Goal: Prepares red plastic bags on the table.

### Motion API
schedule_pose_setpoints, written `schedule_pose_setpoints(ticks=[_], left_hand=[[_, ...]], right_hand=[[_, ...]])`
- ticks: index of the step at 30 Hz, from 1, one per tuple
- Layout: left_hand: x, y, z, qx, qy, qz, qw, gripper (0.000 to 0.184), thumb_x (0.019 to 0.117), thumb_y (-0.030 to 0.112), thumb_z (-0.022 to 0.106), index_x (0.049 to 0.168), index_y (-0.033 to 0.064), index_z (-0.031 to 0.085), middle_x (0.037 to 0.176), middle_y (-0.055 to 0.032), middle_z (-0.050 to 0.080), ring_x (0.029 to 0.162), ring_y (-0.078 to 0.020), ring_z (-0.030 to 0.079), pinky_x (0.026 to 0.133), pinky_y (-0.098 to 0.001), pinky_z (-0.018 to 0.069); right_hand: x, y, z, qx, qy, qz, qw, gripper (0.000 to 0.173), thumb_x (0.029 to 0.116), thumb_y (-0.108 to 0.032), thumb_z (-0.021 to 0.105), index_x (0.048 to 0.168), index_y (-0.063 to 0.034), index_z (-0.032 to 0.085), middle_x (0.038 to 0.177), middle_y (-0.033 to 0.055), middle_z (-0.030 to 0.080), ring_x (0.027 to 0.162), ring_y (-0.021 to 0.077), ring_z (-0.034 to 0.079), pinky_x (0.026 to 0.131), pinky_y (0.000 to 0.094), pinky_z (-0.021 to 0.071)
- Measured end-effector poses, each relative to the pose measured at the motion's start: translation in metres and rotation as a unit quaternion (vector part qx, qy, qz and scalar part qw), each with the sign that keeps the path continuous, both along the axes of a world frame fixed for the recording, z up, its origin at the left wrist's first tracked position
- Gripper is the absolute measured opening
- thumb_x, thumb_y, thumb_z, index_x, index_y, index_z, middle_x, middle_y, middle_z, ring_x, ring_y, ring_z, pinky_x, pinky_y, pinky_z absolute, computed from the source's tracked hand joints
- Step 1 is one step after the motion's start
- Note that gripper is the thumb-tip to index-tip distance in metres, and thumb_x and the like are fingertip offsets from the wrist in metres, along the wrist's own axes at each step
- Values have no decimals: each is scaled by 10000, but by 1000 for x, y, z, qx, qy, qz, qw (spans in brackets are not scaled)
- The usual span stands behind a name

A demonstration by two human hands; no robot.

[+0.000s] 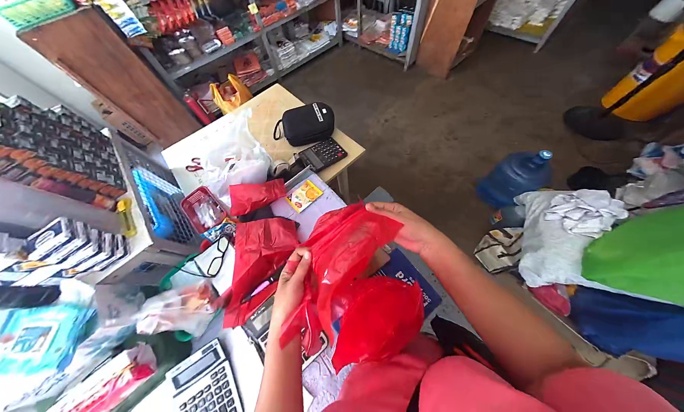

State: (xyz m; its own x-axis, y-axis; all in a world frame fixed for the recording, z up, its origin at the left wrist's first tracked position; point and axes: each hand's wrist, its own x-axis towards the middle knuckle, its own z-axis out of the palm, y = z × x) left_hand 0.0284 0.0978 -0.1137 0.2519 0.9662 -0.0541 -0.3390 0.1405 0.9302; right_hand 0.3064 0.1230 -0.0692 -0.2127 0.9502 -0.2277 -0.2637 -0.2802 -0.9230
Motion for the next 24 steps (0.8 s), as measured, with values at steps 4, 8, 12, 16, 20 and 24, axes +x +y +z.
schedule_pose_setpoints(ticks=[4,8,12,16,20,24], left_hand=[[8,12,9,-7,30,107,994,185,1078,93,460,1059,35,634,784,15,658,653,-33,615,632,-195,548],[14,19,15,-54,84,127,987,175,1079,72,446,1072,59,619,816,57,670,722,12,636,697,-165,554],[14,33,-25,-183,47,100,977,206,1109,107,337,1139,77,539,589,29,539,430,-43,470,380,-193,397],[22,40,-49,-194,98,94,971,166,1098,99,387,1131,36,536,636,10,568,482,-55,514,432,-213,442],[31,49,-57,-40,328,124,936,207,1007,54,544,1163,-53,629,1031,-123,701,978,-131,661,917,-342,531],[38,49,-54,-49,510,117,851,452,1001,137,568,1422,-20,524,1284,-233,664,1244,-358,622,1084,-572,446]], right_hand=[[-12,27,-10,73,-155,-84,982,218,1053,-201,586,1001,-22,699,844,35,676,762,72,617,738,286,534],[-19,46,-25,45,-212,-105,971,172,1045,-105,562,994,-2,689,850,75,662,755,110,598,723,328,515],[-19,54,-50,-3,-220,-94,971,202,1055,-131,560,986,1,697,836,71,650,760,109,586,749,327,510],[-16,56,-70,-36,-224,-87,970,219,1062,-138,551,1033,11,708,892,100,679,813,133,617,805,350,524],[-20,47,-107,-52,-174,-112,977,183,1031,-100,583,1085,26,704,976,130,712,911,164,668,869,368,550],[-30,39,-115,5,-199,-162,966,114,978,-65,642,1009,12,721,928,106,732,866,138,692,828,337,574]])
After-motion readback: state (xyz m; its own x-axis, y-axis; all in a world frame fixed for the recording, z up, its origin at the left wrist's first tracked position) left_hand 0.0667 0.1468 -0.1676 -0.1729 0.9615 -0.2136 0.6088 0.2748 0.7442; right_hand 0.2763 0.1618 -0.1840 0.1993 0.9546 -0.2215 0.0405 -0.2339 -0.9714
